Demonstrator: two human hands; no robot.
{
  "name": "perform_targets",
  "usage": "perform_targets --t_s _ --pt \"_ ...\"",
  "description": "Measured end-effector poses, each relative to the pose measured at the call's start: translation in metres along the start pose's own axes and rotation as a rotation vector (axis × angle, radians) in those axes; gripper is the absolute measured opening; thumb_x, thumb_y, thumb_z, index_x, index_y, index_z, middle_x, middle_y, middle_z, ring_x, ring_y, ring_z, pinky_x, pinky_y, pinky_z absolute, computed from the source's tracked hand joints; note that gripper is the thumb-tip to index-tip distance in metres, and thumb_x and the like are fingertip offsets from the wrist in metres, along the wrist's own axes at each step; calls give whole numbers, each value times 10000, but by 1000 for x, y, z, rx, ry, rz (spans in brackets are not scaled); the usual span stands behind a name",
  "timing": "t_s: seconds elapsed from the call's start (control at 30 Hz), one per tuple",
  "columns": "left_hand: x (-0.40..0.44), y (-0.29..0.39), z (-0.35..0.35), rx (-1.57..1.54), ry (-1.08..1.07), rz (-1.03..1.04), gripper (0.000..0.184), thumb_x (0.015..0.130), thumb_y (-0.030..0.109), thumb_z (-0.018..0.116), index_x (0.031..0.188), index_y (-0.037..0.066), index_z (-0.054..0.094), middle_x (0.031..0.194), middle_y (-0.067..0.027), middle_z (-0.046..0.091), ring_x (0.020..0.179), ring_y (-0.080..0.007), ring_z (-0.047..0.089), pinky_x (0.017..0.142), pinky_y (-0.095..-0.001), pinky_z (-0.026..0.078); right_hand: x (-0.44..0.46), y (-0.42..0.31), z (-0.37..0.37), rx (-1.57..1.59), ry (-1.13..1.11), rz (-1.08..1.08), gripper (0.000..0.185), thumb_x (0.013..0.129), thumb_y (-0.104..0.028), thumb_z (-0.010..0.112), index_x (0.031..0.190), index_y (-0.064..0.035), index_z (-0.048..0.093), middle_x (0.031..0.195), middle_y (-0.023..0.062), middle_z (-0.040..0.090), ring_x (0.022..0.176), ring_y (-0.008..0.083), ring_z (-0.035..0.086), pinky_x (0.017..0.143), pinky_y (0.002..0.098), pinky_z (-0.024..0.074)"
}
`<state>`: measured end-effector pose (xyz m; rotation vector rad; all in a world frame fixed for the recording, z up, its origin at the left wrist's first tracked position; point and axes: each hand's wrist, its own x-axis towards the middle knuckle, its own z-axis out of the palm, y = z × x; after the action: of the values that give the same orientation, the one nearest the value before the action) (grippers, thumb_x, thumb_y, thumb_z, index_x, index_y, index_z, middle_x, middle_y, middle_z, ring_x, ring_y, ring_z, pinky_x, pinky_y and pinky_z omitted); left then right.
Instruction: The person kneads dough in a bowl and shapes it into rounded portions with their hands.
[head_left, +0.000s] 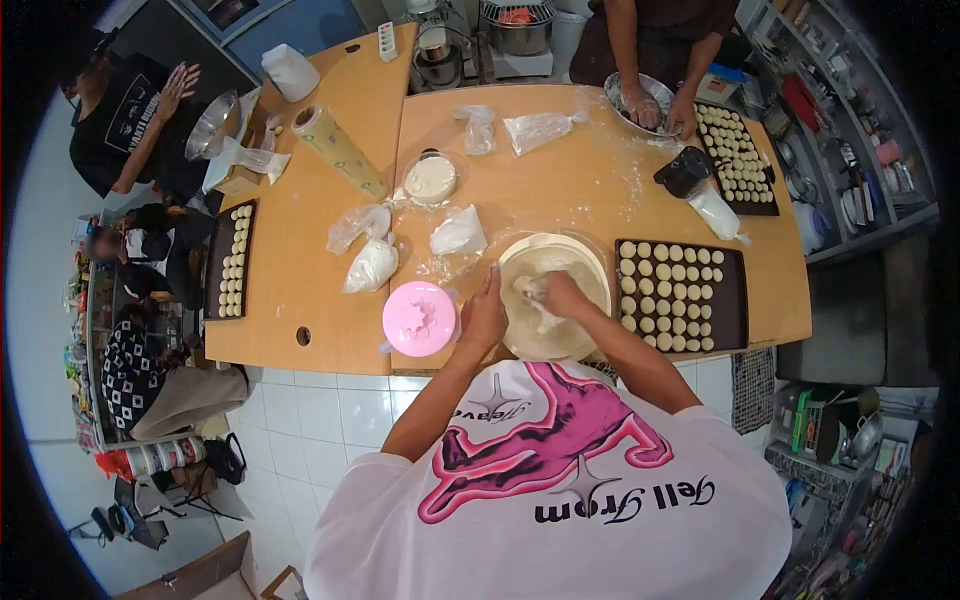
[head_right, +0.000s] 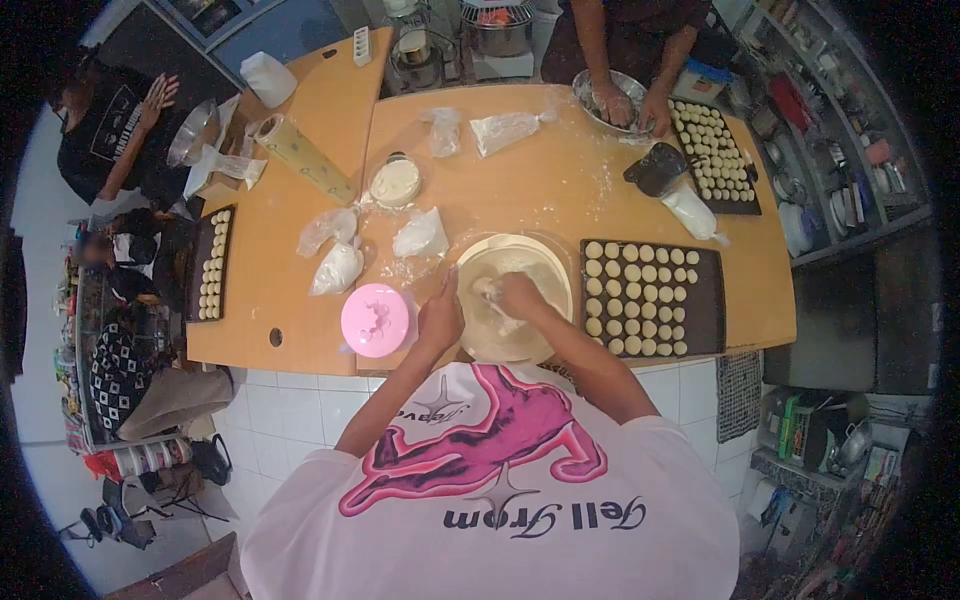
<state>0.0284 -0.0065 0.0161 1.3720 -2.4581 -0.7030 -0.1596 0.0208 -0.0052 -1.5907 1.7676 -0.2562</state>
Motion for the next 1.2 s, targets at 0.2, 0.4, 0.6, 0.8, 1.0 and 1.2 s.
perform_targets --t_s 0.2,0.4,0.6,0.8,1.0,1.2 --pt "6 18 -6 -273 212 253 578 855 205 537 1337 -47 338 1312 -284 416 1182 -429 437 1010 -420 345 -31 17 -8 1541 -135 247 372 893 -289 573 1154 -26 529 1047 101 599 902 237 605 786 391 526" --pt "23 60 36 -449 144 135 494 881 344 521 1150 -70 501 1159 -309 508 1048 -420 520 903 -434 408 -44 22 6 1676 -149 137 497 940 -508 364 1170 -100 532 1038 53 591 993 193 543 814 376 470" --pt "39 74 32 -510 77 -65 483 915 355 476 654 -39 578 605 -230 561 558 -336 585 552 -434 441 -69 8 -18 1264 -240 164 767 857 -721 203 1209 -113 510 1121 25 577 1020 167 527 902 398 369" --pt "47 67 51 -539 60 -133 543 918 382 448 587 -28 578 530 -252 511 502 -409 533 515 -469 411 -71 0 -22 500 -8 311 760 901 -617 274 1033 64 584 991 231 625 924 300 592 840 429 410" --pt "56 48 54 -507 257 -245 565 919 396 445 560 -26 559 497 -227 502 479 -356 557 513 -466 404 -88 -28 -49 -33 110 392 498 866 -379 513 1038 84 575 989 292 604 974 357 589 872 399 434" --pt "60 44 50 -1485 -275 -791 542 938 503 326 1030 18 551 943 -141 612 800 -279 607 723 -407 477 -73 -24 -22 121 406 -340 694 778 -353 638 1300 34 397 1336 268 390 1245 393 368 1051 428 281"
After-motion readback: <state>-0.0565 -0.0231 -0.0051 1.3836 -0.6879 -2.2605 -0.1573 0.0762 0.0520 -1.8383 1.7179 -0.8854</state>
